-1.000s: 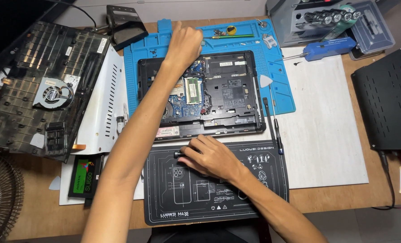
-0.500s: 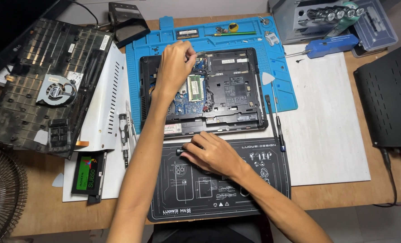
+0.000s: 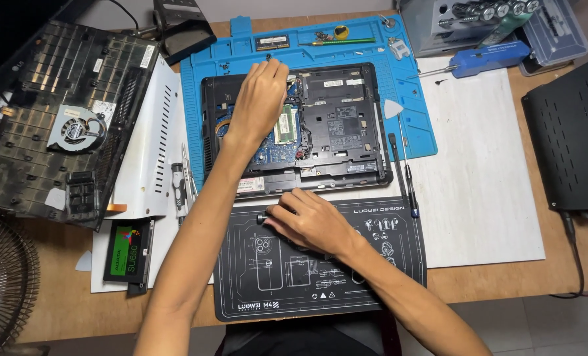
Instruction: Reassembling internal components of a laptop, including connecting ribbon cables, installing a RAM module, and securing the cooling fan.
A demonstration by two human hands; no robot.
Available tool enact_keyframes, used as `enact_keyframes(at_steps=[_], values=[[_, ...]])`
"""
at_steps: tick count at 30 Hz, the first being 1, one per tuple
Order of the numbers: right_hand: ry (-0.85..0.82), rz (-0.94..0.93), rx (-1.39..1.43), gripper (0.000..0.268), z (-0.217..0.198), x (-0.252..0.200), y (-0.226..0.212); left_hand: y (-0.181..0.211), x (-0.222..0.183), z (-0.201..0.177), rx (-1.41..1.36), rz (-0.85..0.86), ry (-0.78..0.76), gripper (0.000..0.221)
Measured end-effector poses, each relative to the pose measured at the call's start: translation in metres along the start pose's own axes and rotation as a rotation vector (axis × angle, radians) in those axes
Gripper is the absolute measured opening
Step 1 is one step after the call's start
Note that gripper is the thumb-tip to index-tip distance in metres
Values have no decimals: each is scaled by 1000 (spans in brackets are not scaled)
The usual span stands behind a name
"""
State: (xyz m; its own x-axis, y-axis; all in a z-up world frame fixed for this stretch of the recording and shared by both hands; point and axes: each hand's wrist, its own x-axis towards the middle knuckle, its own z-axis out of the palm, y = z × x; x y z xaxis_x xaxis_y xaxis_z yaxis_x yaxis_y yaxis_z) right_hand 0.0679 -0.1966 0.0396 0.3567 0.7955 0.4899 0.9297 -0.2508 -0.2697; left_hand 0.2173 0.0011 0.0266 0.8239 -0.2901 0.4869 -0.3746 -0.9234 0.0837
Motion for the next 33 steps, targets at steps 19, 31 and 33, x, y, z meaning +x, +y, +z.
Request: enact_keyframes(at_steps=[19,31,33], values=[[-37,120,21,13,11,-5,-2,1,-15,-2,93,130,62,16],[261,309,-76,7,-20,30,74,5,-9,-12,-16,35,157,10],[286,371,-64,14,-37,53,87,6,-9,-14,-57,6,174,10]])
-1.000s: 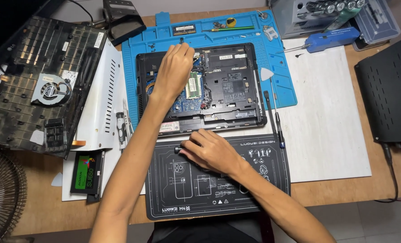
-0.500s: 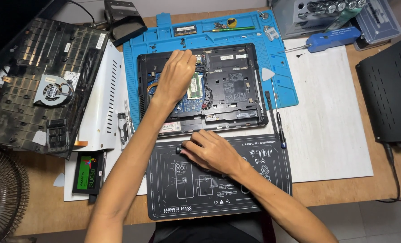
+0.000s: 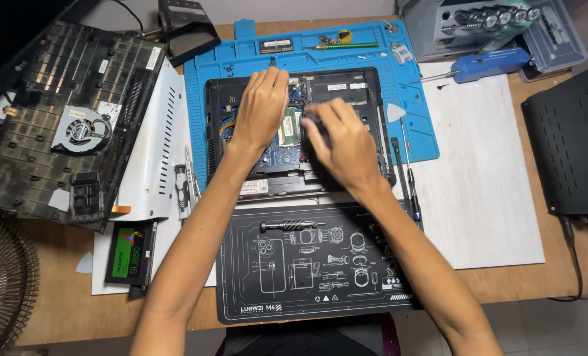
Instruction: Reassembling internal components of a laptop, including connecting ribbon cables, installing a RAM module, and securing the cooling fan.
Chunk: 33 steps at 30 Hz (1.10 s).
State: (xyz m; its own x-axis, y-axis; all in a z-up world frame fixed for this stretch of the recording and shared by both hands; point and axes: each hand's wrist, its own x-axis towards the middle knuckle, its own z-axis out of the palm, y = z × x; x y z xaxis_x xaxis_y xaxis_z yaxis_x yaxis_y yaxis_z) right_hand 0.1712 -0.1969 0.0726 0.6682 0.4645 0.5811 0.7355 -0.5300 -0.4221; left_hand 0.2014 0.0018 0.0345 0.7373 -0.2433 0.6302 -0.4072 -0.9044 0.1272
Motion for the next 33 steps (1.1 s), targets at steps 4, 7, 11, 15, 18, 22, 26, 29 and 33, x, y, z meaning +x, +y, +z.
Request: enact_keyframes(at_steps=[4,7,11,15,18,22,26,29,33], values=[[-86,91,69,29,20,28,14,0,3,-6,-15,-49,52,12],[-176,171,144,44,36,37,22,-3,1,-4,-34,-76,95,12],[-239,74,63,34,40,34,25,-4,-2,4,-74,-135,77,13],[-181,-4,-32,44,38,28,22,-2,-2,7,-99,-172,7,16],[-75,-158,-92,40,10,6,-31,-4,-1,6,-156,-188,26,12],[-352,-491,173,24,-10,-59,-76,-9,-4,15,-98,-180,17,18],[-443,-486,40,42,-11,-108,-76,-5,-6,17,-122,-165,-5,17],[-435,-458,19,27,-3,-130,-73,-6,-4,12,-129,-149,39,16],[-342,-463,-48,19,11,-128,-64,-6,-4,9,-177,-145,67,16]])
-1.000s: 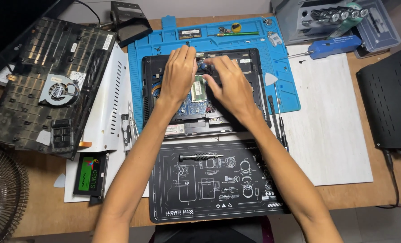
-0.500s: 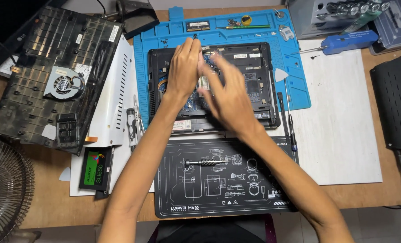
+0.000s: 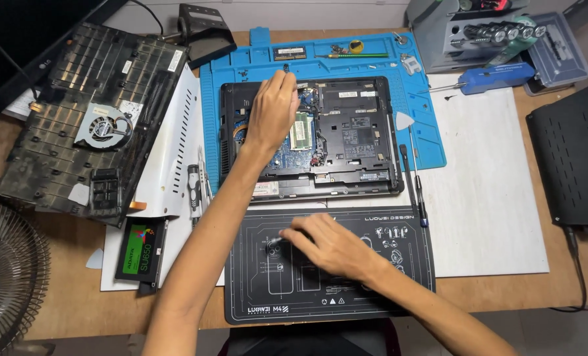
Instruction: Reassembling internal components of a laptop, including connecting ribbon cables, installing a RAM module, and securing the cooling fan.
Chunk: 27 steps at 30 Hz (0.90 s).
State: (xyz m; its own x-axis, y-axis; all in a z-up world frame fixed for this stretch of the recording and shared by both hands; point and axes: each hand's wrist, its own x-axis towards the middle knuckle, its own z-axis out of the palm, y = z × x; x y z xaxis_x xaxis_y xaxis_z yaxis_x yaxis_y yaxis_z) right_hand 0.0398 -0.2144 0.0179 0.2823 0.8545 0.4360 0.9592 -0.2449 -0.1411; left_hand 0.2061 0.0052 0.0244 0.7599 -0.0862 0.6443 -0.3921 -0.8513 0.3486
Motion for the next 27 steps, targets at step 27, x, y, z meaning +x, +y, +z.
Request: enact_keyframes(at_steps=[27], values=[[-151,499,-14,58,-40,90,128,10,-4,-6,99,48,-45,15]])
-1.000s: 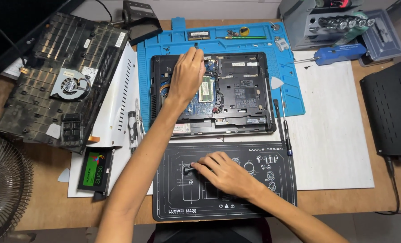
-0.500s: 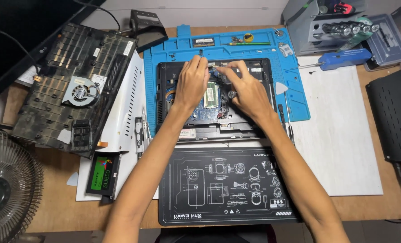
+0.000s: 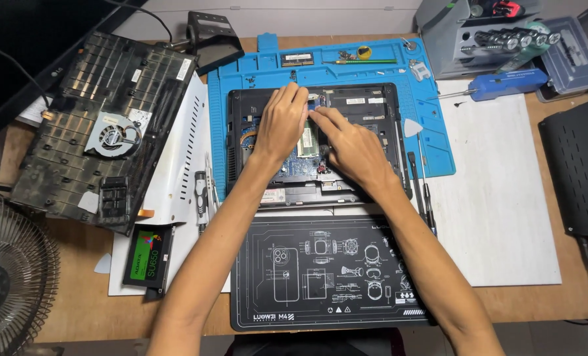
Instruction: Reassembling internal components of a laptop, including connecting ribbon cables, installing a RAM module, and securing the cooling fan.
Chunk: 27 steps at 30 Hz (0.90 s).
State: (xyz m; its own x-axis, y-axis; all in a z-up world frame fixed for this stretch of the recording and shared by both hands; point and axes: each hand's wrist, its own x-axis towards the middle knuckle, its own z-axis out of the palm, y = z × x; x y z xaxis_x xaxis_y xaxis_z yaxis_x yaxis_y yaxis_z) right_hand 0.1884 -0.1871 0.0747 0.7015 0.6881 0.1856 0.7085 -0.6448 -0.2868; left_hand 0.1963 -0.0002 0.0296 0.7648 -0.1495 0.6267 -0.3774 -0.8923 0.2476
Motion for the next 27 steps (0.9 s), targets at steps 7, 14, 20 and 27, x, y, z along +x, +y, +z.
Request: enact_keyframes(at_steps=[7,14,20,27], values=[[38,10,-6,53,16,-3,6,-8,-5,7,-28,64,-22,14],[29,32,46,51,10,-3,3,-5,-2,6,-28,83,-6,15],[43,34,53,50,11,-3,3,-7,-4,12,-21,74,-14,15],[45,31,43,49,10,-3,2,-6,-6,13,39,79,-28,9]])
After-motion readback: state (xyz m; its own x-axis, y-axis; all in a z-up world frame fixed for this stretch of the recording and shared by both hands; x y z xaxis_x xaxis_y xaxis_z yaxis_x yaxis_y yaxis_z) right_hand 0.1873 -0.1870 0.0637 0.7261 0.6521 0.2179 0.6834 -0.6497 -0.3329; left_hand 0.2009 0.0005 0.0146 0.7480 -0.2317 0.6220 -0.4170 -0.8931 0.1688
